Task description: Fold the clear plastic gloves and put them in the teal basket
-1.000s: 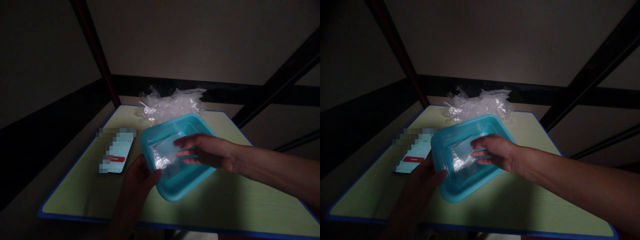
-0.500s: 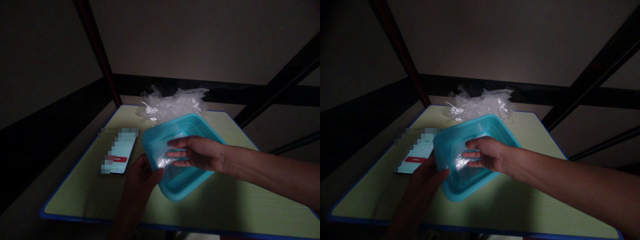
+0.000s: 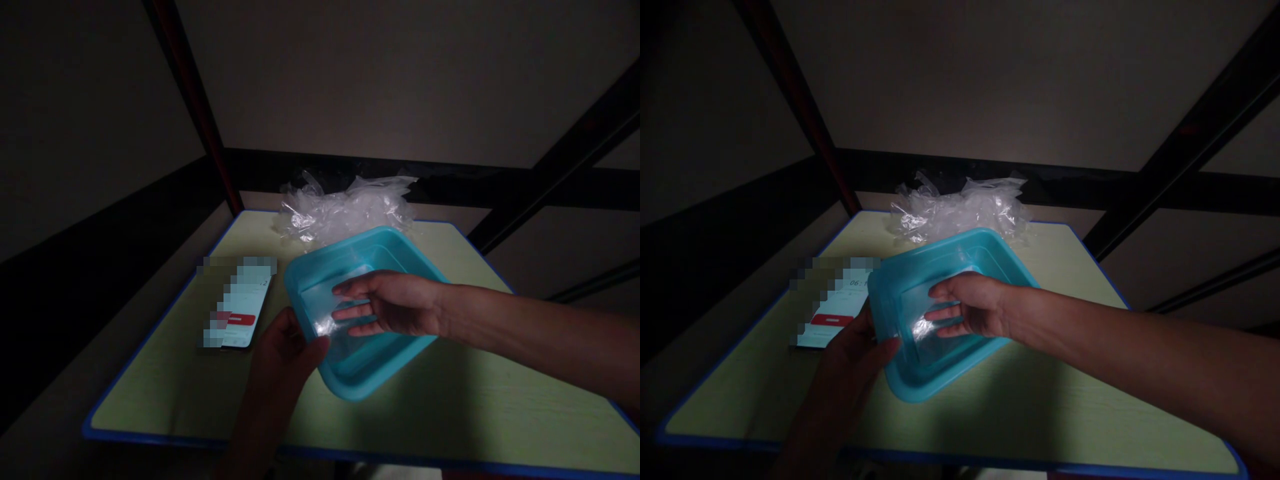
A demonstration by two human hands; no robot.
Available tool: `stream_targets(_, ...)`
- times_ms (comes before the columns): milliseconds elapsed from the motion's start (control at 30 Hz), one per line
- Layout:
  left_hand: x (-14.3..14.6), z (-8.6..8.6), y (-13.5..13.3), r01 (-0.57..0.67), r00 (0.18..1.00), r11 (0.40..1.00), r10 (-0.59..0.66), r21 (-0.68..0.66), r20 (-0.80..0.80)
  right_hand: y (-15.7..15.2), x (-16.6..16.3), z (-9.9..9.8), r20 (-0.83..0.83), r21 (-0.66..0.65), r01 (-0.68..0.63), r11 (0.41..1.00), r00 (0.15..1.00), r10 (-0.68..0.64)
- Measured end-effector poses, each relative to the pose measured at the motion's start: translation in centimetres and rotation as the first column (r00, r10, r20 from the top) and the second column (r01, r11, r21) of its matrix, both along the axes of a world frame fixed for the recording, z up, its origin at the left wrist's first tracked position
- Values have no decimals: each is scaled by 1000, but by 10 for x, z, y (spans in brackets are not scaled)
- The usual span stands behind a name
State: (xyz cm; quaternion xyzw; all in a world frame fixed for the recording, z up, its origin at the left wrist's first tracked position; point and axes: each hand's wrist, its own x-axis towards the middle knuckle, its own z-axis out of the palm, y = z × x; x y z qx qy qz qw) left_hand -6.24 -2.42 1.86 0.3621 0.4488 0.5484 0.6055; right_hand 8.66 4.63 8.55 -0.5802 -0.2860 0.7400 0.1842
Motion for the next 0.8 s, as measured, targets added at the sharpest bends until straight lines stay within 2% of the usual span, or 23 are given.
stream_targets(167, 0, 1, 0, -8, 1000, 1000, 8, -8, -13, 2, 1, 2, 32, -17, -60, 998, 998, 60)
stream_targets(333, 1, 1, 0, -32, 999, 999, 32, -15, -17, 5, 2, 2, 85, 3, -187, 982, 979, 186)
stream_targets(533, 0, -4, 2, -11, 1000, 1000, 11, 3, -18, 9, 4, 3, 191, 0, -346, 938, 921, 340)
stream_targets(667, 0, -4, 3, -12, 1000, 1000, 12, 12, -4, 10, 4, 4, 191, -17, -446, 895, 877, 440)
stream_targets(733, 0, -4, 2, -13, 1000, 1000, 13, 7, -4, 11, 4, 6, 207, 16, -498, 867, 850, 485)
stream_targets(800, -1, -3, 1, -10, 1000, 1000, 10, 5, -2, 14, 3, 8, 257, 120, -519, 847, 840, 478)
